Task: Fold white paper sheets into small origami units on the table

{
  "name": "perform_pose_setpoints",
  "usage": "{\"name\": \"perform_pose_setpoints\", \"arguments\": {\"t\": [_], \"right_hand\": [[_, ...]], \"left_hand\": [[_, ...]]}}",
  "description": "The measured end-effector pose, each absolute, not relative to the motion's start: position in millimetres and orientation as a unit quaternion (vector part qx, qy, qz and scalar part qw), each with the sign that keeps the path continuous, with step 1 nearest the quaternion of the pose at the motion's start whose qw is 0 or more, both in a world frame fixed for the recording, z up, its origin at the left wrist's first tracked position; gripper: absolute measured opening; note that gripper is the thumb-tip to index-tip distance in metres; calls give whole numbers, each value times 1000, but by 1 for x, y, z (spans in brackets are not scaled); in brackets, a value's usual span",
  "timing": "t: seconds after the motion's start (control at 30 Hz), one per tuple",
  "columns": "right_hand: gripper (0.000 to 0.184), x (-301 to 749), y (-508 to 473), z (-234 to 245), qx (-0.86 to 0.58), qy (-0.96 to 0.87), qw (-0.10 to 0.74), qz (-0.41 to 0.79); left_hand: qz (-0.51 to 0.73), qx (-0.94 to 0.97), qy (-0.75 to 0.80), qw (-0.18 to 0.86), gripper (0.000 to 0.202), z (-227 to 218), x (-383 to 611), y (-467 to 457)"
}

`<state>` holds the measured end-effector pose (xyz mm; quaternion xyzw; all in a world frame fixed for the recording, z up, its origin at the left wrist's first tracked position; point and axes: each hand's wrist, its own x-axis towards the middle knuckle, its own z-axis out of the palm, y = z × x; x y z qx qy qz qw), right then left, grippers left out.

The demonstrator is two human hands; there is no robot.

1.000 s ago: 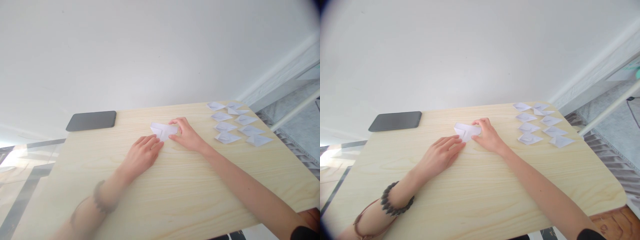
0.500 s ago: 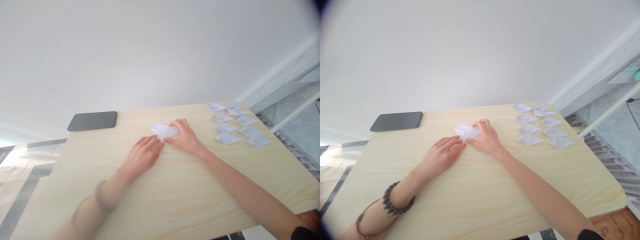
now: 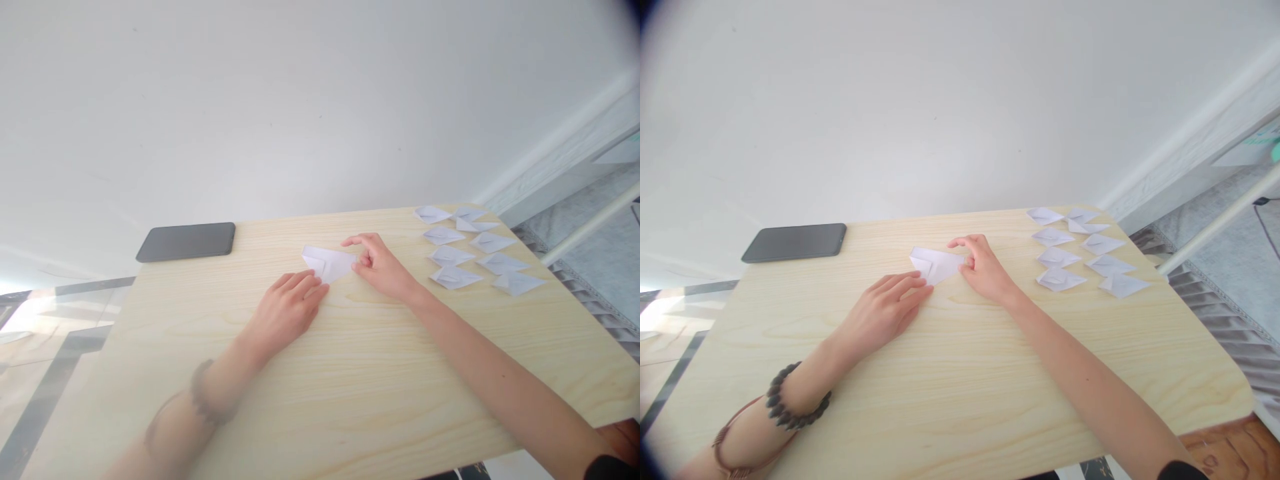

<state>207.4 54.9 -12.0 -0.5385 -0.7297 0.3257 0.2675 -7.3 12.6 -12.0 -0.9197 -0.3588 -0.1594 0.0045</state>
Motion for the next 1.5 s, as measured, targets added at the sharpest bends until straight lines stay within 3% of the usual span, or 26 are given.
{"name": "perform_pose_setpoints", "arguments": {"t": [0.2, 0.37, 0.63, 0.8, 0.97, 1.13, 1.3, 1.4, 1.5], "right_hand": [[52, 193, 49, -18, -568, -750, 242, 237], [43, 200, 51, -12, -557, -741, 237, 289], [49, 213, 59, -12, -531, -738, 247, 335], [38, 207, 55, -22, -555, -747, 255, 263], [46, 194, 45, -27, -540, -799, 225, 141], [42, 194, 43, -26, -529, -811, 214, 126], [35, 195, 41, -22, -508, -829, 196, 126], [38, 194, 40, -21, -500, -833, 202, 129], [44, 194, 40, -22, -502, -826, 218, 135]], "left_hand": [[-164, -919, -359, 5, 23, -12, -8, 12], [-155, -919, -362, 1, 22, -12, -8, 12], [-157, -919, -361, -3, 22, -12, -8, 12], [-155, -918, -365, -14, 24, -12, -8, 13], [-177, -912, -366, -49, 27, -15, -12, 15], [-211, -894, -385, -86, 26, -17, -15, 20], [-219, -846, -484, -42, 32, -18, -15, 23], [-196, -840, -505, -26, 43, -20, -14, 24], [-187, -846, -499, -22, 42, -21, -14, 24]]}}
